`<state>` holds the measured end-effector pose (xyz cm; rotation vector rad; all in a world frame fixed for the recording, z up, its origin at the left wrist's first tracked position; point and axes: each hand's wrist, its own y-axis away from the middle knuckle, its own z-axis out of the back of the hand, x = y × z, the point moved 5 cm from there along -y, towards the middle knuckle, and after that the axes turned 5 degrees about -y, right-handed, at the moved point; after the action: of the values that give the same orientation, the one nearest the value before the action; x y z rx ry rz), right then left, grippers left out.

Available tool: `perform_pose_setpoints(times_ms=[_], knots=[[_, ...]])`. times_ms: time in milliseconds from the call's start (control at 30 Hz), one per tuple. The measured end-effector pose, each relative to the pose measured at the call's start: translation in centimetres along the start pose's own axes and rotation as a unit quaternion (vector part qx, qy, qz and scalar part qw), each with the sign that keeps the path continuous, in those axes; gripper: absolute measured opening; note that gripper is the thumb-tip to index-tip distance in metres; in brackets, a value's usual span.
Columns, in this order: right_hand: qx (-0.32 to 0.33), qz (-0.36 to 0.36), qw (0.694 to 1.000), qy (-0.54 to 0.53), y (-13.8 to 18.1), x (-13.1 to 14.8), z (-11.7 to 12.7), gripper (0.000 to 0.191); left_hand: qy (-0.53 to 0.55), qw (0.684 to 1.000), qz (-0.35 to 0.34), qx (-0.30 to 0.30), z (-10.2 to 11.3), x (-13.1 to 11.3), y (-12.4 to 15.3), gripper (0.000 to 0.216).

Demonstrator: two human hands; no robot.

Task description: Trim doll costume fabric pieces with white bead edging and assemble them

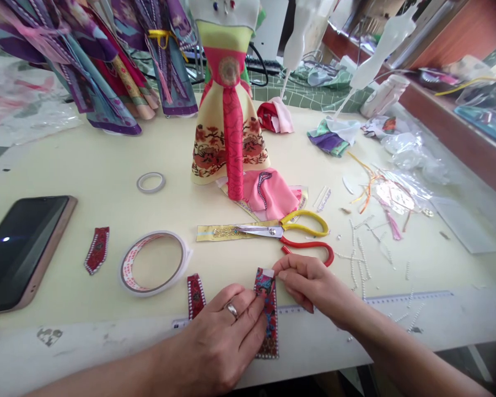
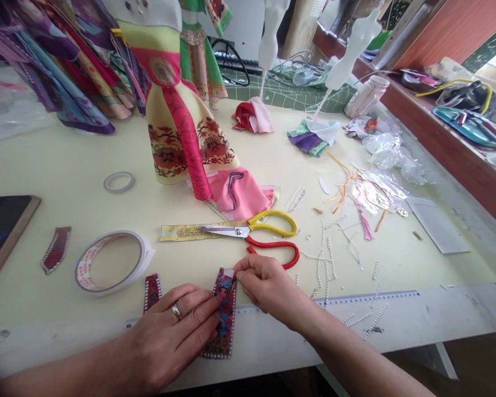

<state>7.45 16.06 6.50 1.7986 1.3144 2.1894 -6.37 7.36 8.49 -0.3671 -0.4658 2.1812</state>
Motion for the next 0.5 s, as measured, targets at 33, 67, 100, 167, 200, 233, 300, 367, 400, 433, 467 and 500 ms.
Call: perform_pose_setpoints(times_ms=[33, 67, 100, 167, 200, 233, 300, 367, 400, 433, 467, 500], knots=[[0.001, -0.002, 1.0, -0.003, 0.01, -0.06, 0.01, 0.016, 0.002, 1.0, -0.007, 0.004, -0.02, -0.13, 0.01, 0.026], [0.001, -0.004, 1.0, -0.005, 0.02, -0.11, 0.01, 0.016, 0.004, 1.0, -0.012, 0.008, -0.05, -0.24, 0.03, 0.027], [0.003, -0.006, 1.0, -0.008, 0.02, -0.16, -0.01, 0.016, 0.006, 1.0, -0.016, 0.011, -0.1, -0.33, 0.04, 0.028], [0.007, -0.01, 1.0, -0.011, 0.0, -0.22, -0.06, 0.016, 0.009, 1.0, -0.018, 0.014, -0.19, -0.41, 0.05, 0.03], [0.009, -0.01, 1.0, -0.012, -0.01, -0.22, -0.09, 0.016, 0.01, 1.0, -0.017, 0.013, -0.22, -0.41, 0.04, 0.03], [0.013, -0.009, 1.0, -0.013, -0.02, -0.21, -0.11, 0.016, 0.011, 1.0, -0.017, 0.011, -0.24, -0.41, 0.02, 0.029], [0.019, -0.009, 1.0, -0.016, -0.05, -0.19, -0.14, 0.015, 0.012, 1.0, -0.018, 0.01, -0.3, -0.41, -0.03, 0.028], [0.024, -0.011, 1.0, -0.017, -0.08, -0.18, -0.16, 0.014, 0.013, 1.0, -0.019, 0.011, -0.34, -0.43, -0.06, 0.028], [0.025, -0.013, 0.999, -0.016, -0.11, -0.18, -0.16, 0.014, 0.013, 1.0, -0.021, 0.014, -0.35, -0.45, -0.05, 0.029], [0.025, -0.015, 0.999, -0.015, -0.15, -0.17, -0.15, 0.014, 0.014, 1.0, -0.021, 0.017, -0.37, -0.47, -0.03, 0.029], [0.025, -0.016, 0.999, -0.013, -0.19, -0.16, -0.15, 0.014, 0.014, 1.0, -0.021, 0.018, -0.37, -0.48, 0.01, 0.029], [0.025, -0.016, 0.999, -0.012, -0.23, -0.14, -0.15, 0.015, 0.015, 0.999, -0.021, 0.02, -0.37, -0.49, 0.04, 0.029]])
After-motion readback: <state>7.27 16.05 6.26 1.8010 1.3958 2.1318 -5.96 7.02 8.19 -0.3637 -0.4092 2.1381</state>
